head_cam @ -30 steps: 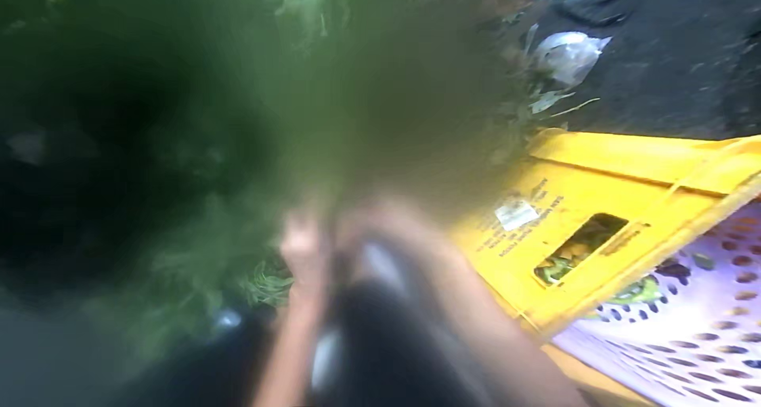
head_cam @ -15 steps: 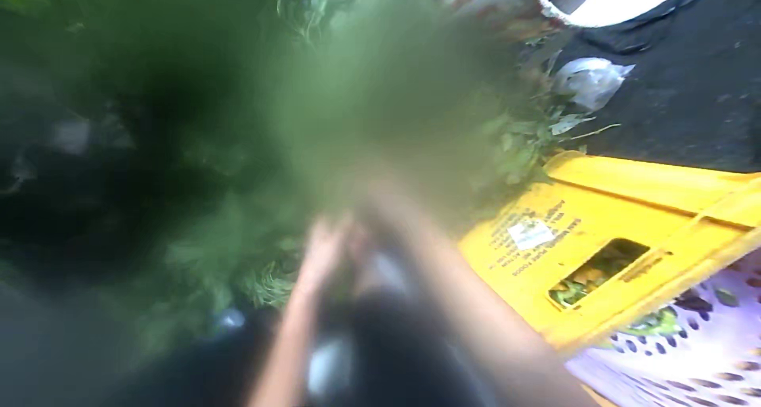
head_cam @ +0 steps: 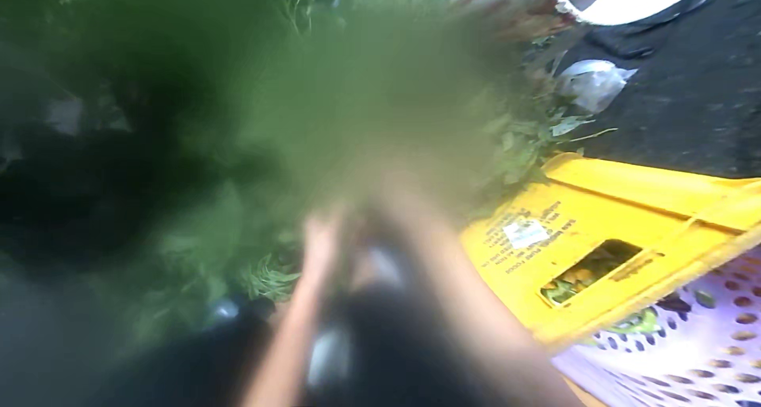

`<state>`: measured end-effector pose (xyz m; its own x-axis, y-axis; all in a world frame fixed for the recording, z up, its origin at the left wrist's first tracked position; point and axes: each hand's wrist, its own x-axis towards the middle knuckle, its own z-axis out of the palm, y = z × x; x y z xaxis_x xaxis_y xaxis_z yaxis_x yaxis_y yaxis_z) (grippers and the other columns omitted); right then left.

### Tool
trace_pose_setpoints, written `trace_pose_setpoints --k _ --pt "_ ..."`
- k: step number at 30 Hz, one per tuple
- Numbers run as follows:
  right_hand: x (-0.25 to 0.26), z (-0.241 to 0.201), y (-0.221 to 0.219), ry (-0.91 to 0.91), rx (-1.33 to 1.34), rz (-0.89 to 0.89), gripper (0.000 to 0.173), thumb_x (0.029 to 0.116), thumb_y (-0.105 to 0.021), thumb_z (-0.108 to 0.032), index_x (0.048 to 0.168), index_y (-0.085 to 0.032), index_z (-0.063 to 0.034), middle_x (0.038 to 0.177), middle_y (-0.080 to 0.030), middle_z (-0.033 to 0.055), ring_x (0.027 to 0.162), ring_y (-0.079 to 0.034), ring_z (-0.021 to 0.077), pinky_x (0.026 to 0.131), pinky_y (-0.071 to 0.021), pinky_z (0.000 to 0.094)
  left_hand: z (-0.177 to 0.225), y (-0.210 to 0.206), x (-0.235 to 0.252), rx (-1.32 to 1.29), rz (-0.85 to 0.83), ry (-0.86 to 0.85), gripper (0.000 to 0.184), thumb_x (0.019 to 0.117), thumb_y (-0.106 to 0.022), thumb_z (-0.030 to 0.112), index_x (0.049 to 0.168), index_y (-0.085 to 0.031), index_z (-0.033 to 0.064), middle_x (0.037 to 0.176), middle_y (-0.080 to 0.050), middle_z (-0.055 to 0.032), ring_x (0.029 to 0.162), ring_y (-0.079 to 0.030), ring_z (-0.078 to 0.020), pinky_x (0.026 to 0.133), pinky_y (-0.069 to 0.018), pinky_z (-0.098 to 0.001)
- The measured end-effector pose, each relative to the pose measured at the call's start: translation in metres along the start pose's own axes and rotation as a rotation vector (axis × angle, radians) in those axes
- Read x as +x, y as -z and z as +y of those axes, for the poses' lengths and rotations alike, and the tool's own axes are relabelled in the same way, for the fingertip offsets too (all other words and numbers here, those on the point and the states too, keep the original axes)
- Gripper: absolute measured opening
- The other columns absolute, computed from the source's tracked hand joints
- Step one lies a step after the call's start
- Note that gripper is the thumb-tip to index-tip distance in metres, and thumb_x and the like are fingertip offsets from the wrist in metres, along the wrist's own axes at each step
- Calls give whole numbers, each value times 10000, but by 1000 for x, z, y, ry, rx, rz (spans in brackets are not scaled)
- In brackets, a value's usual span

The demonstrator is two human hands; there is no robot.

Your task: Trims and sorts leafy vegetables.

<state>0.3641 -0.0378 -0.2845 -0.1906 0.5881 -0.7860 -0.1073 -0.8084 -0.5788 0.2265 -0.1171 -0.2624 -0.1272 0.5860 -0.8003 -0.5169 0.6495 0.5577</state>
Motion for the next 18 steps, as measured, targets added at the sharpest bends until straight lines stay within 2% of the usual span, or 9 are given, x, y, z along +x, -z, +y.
trace_pose_setpoints --k 4,6,8,10,12,14,15,17,18 --pt "-4 9 0 -23 -177 131 425 980 -703 -234 1365 -535 -163 1030 -695 29 716 -652 109 571 -544 267 1 7 2 -4 -34 90 351 1059 -527 81 1400 -596 34 1000 -719 -189 734 -710 -207 597 -598 -291" --pt "-10 13 0 64 -337 223 527 989 -693 -295 1440 -459 -153 1021 -658 59 676 -628 141 569 -553 318 3 8 2 1 -52 96 387 1024 -570 26 1410 -595 35 1053 -722 -185 749 -707 -196 609 -591 -277" --pt "-13 24 2 308 -528 354 465 992 -674 -269 1380 -492 -89 893 -620 59 598 -585 126 526 -535 315 4 8 2 22 -60 81 399 994 -603 -2 1390 -617 36 1108 -721 -170 759 -696 -184 620 -581 -266" --pt "-16 22 0 597 -618 378 275 978 -670 -144 1225 -599 -46 823 -650 47 587 -602 89 521 -540 262 3 7 1 44 -60 65 400 969 -628 -10 1365 -638 40 1101 -725 -150 734 -676 -155 609 -562 -248" --pt "-18 12 -3 758 -688 261 199 963 -657 -80 1154 -693 -37 906 -702 59 649 -633 74 587 -565 239 1 5 0 50 -45 57 385 942 -655 -21 1323 -663 32 1040 -727 -133 682 -645 -132 597 -550 -242" --pt "-20 4 -6 737 -772 184 277 979 -649 -109 1247 -715 -84 939 -742 57 670 -655 86 617 -574 270 1 3 -1 40 -48 73 370 943 -648 -26 1307 -660 39 982 -711 -121 680 -642 -136 619 -562 -257" --pt "-19 5 -7 705 -792 197 323 992 -644 -132 1311 -690 -101 864 -735 58 597 -627 105 556 -549 295 2 2 -2 30 -53 81 363 953 -635 -25 1309 -651 47 964 -704 -122 679 -641 -139 620 -563 -260" --pt "-3 8 -5 674 -823 286 429 1022 -607 -183 1443 -576 -109 771 -666 58 555 -589 142 519 -525 334 3 1 -4 8 -75 78 359 976 -606 -19 1326 -633 55 1029 -717 -143 720 -662 -159 634 -570 -268" --pt "8 7 -3 667 -820 339 467 1023 -597 -195 1475 -542 -91 800 -678 52 603 -618 141 574 -549 341 3 2 -4 -3 -86 66 358 978 -596 -21 1328 -622 49 1060 -718 -153 746 -677 -169 647 -579 -276"
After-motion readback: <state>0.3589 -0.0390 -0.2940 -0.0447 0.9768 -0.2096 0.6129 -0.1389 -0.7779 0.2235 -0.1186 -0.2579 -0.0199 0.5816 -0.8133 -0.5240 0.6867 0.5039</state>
